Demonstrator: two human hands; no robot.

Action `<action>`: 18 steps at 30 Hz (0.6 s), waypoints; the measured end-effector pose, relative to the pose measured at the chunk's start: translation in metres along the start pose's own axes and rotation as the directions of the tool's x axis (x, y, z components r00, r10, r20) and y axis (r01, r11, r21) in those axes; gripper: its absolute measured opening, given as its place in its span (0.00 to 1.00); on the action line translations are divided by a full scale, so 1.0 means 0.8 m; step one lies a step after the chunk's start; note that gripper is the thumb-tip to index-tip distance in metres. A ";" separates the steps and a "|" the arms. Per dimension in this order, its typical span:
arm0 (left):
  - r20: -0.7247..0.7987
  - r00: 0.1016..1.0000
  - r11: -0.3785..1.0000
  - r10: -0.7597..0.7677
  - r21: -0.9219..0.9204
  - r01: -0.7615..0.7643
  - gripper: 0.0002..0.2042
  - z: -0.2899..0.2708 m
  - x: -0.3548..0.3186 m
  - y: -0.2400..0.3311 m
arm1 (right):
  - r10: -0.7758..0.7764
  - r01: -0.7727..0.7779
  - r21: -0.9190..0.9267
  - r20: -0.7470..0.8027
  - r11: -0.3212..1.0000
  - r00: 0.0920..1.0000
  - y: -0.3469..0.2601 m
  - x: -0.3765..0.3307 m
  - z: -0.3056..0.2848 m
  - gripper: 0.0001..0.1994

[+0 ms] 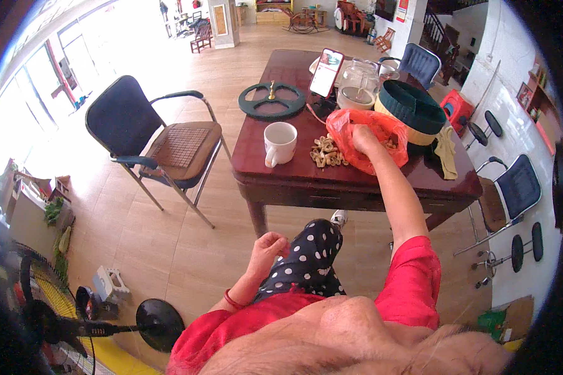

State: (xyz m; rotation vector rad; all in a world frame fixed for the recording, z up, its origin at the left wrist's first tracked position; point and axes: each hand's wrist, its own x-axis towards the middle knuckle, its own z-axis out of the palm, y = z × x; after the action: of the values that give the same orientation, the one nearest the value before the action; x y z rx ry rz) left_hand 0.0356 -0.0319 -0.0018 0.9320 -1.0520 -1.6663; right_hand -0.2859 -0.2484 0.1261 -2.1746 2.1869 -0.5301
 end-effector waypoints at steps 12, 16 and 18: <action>0.021 0.984 0.973 -0.176 -0.145 0.177 0.06 0.009 -0.017 -0.008 | 0.140 -0.012 0.745 -0.109 0.667 0.984 0.049 0.007 -0.002 0.09; 0.044 0.975 0.962 -0.218 -0.159 0.222 0.06 0.014 -0.021 -0.011 | 0.221 -0.089 0.970 0.038 0.226 0.974 0.037 -0.008 -0.025 0.06; 0.052 0.974 0.964 -0.219 -0.145 0.224 0.06 0.018 -0.023 -0.010 | 0.271 -0.110 0.967 0.171 -0.229 0.947 0.044 -0.008 -0.028 0.06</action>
State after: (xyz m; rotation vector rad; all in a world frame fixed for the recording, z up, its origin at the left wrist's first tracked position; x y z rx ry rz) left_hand 0.0254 -0.0097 -0.0023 0.9508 -0.8562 -1.9251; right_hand -0.3253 -0.2374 0.1372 -0.7383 0.9786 -1.6193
